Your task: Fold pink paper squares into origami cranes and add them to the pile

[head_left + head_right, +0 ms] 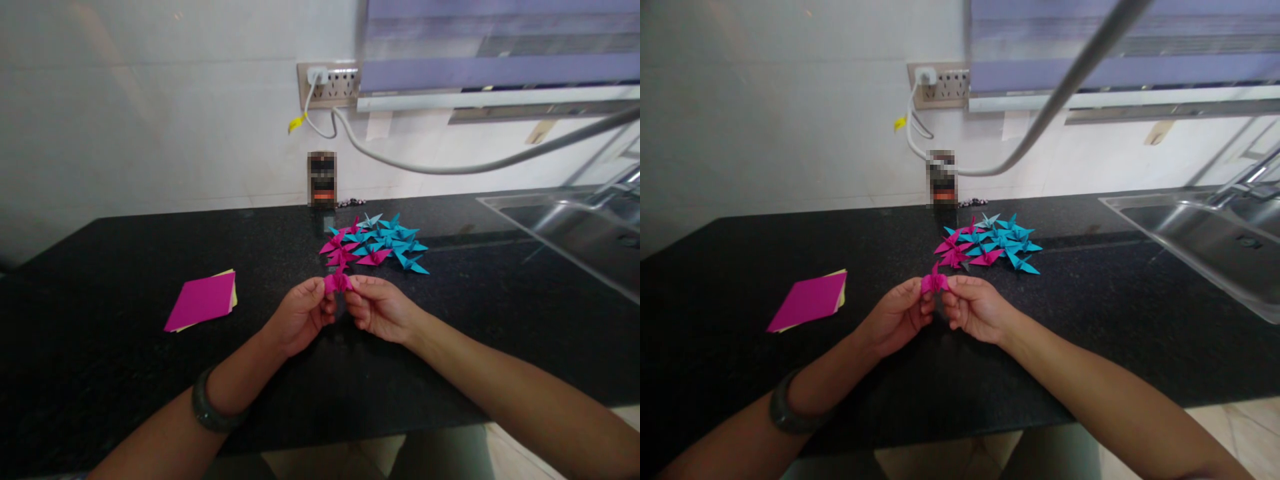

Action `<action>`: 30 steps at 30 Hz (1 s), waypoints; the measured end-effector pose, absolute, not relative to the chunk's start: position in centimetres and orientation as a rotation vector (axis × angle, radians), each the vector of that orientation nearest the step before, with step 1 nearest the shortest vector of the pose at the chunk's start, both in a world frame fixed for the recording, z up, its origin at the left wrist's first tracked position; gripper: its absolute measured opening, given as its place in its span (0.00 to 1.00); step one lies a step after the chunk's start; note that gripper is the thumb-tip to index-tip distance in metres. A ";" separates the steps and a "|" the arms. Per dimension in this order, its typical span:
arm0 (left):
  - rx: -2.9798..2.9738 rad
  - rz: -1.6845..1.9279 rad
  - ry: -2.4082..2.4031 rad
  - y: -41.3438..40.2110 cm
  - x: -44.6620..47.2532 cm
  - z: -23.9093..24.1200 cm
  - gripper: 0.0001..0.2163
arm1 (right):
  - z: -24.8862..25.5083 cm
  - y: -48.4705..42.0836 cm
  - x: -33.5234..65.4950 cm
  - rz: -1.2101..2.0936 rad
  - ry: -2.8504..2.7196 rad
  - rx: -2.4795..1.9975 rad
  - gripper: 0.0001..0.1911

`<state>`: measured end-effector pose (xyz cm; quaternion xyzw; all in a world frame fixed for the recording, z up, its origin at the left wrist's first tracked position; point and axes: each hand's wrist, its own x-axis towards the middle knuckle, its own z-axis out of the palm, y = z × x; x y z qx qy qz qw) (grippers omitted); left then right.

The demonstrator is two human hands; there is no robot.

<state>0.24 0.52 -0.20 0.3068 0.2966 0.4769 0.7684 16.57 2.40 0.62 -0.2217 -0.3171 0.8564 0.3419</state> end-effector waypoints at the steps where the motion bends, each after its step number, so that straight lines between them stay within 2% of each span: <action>1: 0.658 1.045 0.647 0.6 0.2 -0.2 0.08 | 0.6 2.5 16.6 2.206 -0.829 -0.601 0.06; 8: 0.625 1.071 0.654 1.1 -0.1 -0.4 0.06 | 0.9 4.2 18.0 2.092 -0.869 -0.806 0.07; 13: 0.606 1.084 0.657 1.2 -0.4 -0.3 0.04 | 1.1 6.1 20.5 1.886 -1.082 -1.231 0.09; 19: 0.596 1.061 0.675 1.2 -0.6 -0.2 0.04 | 0.2 7.4 21.2 1.043 -1.770 -1.791 0.11; 26: 0.609 1.069 0.714 1.3 -0.6 0.0 0.06 | -0.5 8.1 21.1 0.526 -1.986 -1.931 0.13; 30: 0.669 1.079 0.823 1.7 -0.8 -0.4 0.07 | -0.3 8.1 21.3 0.234 -2.172 -2.076 0.19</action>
